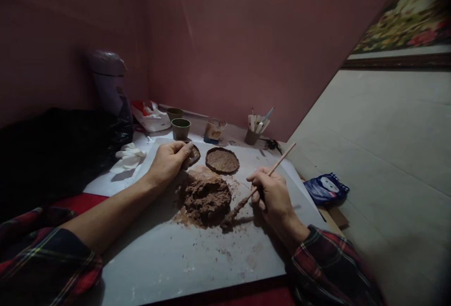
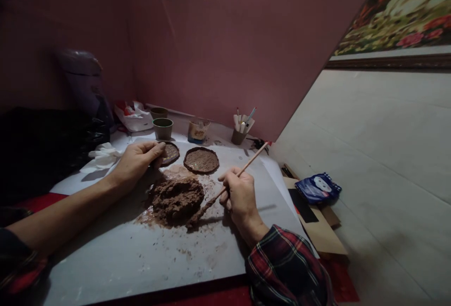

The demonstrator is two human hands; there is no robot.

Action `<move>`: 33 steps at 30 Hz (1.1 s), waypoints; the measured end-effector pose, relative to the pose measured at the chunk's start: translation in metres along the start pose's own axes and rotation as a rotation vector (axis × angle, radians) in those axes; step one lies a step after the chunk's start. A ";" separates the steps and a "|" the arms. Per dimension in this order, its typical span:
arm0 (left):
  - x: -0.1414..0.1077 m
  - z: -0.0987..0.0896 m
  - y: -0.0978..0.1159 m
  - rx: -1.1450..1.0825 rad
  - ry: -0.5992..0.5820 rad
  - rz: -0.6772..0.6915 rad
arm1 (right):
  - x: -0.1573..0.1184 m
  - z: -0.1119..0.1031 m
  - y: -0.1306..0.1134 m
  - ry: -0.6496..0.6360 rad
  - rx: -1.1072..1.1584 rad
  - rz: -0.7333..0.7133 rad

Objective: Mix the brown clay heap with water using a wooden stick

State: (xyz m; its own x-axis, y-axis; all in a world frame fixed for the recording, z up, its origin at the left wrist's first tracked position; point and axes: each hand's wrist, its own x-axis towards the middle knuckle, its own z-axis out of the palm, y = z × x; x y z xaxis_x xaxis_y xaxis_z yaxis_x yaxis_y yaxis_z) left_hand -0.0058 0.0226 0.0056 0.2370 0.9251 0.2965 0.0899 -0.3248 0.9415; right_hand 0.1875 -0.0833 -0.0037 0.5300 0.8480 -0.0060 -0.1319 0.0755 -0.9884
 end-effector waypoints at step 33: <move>-0.022 0.004 0.010 0.366 -0.406 0.710 | -0.009 0.002 -0.003 -0.162 0.163 -0.338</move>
State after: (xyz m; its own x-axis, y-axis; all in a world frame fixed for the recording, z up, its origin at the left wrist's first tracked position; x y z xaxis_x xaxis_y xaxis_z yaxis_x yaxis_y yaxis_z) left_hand -0.0064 -0.0022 0.0082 0.6722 0.3644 0.6445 0.0783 -0.9006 0.4275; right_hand 0.1813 -0.0906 -0.0004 0.4296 0.8318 0.3516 -0.1109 0.4350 -0.8936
